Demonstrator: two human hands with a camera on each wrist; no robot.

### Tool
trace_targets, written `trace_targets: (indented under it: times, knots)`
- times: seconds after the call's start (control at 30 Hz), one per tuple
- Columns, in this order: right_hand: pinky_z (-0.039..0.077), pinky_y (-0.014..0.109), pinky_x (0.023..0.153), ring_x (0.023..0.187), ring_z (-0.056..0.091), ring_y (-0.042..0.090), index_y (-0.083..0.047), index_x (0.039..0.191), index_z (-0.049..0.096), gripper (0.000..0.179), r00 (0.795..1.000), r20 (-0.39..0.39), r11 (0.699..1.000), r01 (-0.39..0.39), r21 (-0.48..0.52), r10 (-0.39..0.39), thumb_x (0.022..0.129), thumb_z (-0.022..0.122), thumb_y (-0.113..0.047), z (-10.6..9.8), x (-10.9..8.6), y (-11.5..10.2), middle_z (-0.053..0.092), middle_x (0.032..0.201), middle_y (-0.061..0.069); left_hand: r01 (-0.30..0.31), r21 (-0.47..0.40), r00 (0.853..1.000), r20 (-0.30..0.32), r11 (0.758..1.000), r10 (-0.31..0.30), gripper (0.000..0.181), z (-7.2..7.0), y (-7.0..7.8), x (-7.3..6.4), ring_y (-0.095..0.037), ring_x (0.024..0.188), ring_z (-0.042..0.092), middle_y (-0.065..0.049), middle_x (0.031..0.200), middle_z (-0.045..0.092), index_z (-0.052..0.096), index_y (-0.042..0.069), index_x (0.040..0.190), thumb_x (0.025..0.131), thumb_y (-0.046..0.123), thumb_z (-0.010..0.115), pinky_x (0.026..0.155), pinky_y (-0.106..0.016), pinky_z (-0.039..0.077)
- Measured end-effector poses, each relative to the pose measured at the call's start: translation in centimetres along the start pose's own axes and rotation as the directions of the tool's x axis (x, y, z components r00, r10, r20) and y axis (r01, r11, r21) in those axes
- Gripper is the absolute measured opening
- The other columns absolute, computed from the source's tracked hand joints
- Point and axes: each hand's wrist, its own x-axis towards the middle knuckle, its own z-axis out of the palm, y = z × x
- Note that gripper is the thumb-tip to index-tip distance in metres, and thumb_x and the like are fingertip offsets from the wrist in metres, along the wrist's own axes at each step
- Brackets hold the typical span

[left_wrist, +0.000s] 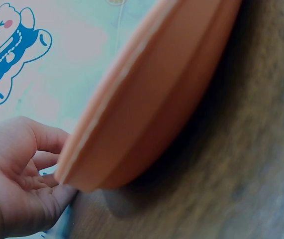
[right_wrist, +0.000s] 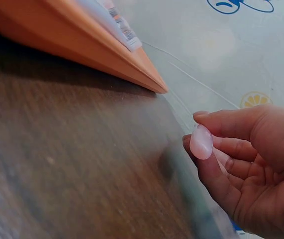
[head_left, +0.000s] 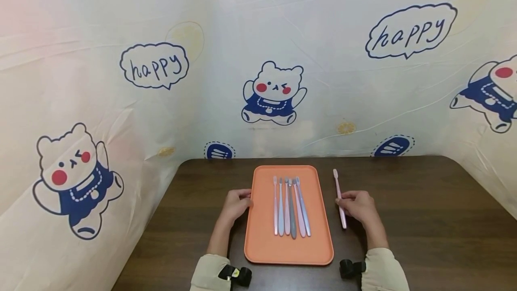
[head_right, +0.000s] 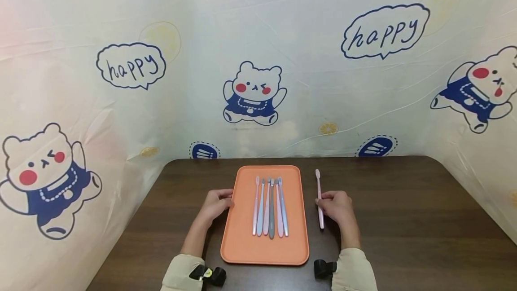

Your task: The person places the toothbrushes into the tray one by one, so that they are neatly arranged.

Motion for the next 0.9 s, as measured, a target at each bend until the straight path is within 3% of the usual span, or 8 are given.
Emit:
trace_targets:
  times: [0.4,0.9]
  knots:
    - [0.057,0.025,0.063,0.069,0.062,0.010,0.014,0.115,0.067,0.032,0.999,0.020,0.999,0.043,0.007,-0.043,0.093,0.069,-0.009,0.9,0.1,-0.2,0.075,0.088,0.014,-0.011,0.002,1.000,0.001,1.000,0.011,0.049,0.0,0.1,0.1,-0.024,0.103,0.063,-0.023,0.118,0.070,0.066,-0.008,0.127,0.079,-0.004,0.061,0.076,-0.029,0.055]
    - [0.058,0.028,0.066,0.071,0.063,0.012,0.013,0.116,0.067,0.032,0.998,0.035,0.999,0.043,-0.011,-0.042,0.093,0.068,-0.009,1.8,-0.1,-1.3,0.074,0.093,0.019,-0.021,0.018,1.000,-0.008,1.000,0.021,0.048,0.1,0.2,0.1,-0.023,0.101,0.063,-0.022,0.115,0.070,0.067,-0.009,0.126,0.079,-0.005,0.060,0.076,-0.028,0.055]
